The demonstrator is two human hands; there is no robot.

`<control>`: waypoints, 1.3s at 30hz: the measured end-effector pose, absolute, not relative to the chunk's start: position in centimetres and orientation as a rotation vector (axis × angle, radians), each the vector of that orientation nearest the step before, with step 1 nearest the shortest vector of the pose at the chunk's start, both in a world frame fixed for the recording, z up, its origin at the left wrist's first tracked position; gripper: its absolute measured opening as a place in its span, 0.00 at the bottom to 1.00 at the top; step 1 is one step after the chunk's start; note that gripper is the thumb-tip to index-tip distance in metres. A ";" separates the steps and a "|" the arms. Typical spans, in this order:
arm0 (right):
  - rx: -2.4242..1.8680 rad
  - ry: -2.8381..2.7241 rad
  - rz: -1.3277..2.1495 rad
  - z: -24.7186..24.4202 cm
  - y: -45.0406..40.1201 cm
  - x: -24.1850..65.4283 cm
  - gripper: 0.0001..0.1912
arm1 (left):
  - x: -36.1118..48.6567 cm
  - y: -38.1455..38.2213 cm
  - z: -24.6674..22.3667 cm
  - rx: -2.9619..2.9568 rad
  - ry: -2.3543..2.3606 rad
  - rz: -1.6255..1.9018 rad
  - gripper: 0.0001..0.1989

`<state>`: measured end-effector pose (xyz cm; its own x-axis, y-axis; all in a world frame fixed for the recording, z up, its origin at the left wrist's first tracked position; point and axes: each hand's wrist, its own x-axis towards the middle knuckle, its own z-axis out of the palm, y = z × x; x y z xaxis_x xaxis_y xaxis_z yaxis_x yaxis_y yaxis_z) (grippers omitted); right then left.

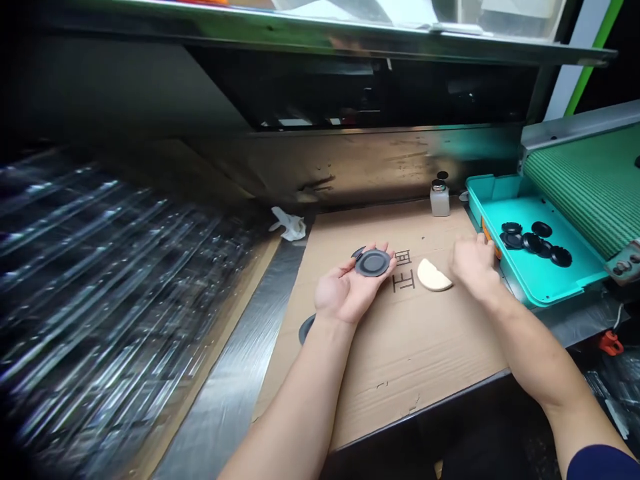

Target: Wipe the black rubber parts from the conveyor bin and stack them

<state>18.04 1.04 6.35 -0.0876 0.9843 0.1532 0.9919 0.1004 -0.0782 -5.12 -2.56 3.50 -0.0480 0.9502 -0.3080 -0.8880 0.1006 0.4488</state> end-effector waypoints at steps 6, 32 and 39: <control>-1.665 -2.309 0.296 6.3 1.9 18.1 0.13 | -4.3 -2.6 3.8 0.107 0.651 1.407 0.18; -1.276 -2.501 0.250 5.2 -0.4 14.5 0.15 | 0.1 -3.9 2.2 0.394 0.942 1.267 0.18; -1.366 -2.587 0.207 6.3 -1.0 14.3 0.13 | 0.3 -4.1 1.8 0.499 0.914 1.290 0.16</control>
<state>14.33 -0.95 6.34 -0.5490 0.8275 0.1175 0.7984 0.5608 -0.2194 0.27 -4.11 1.77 0.0114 0.9556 -0.2944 -0.5945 0.2432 0.7664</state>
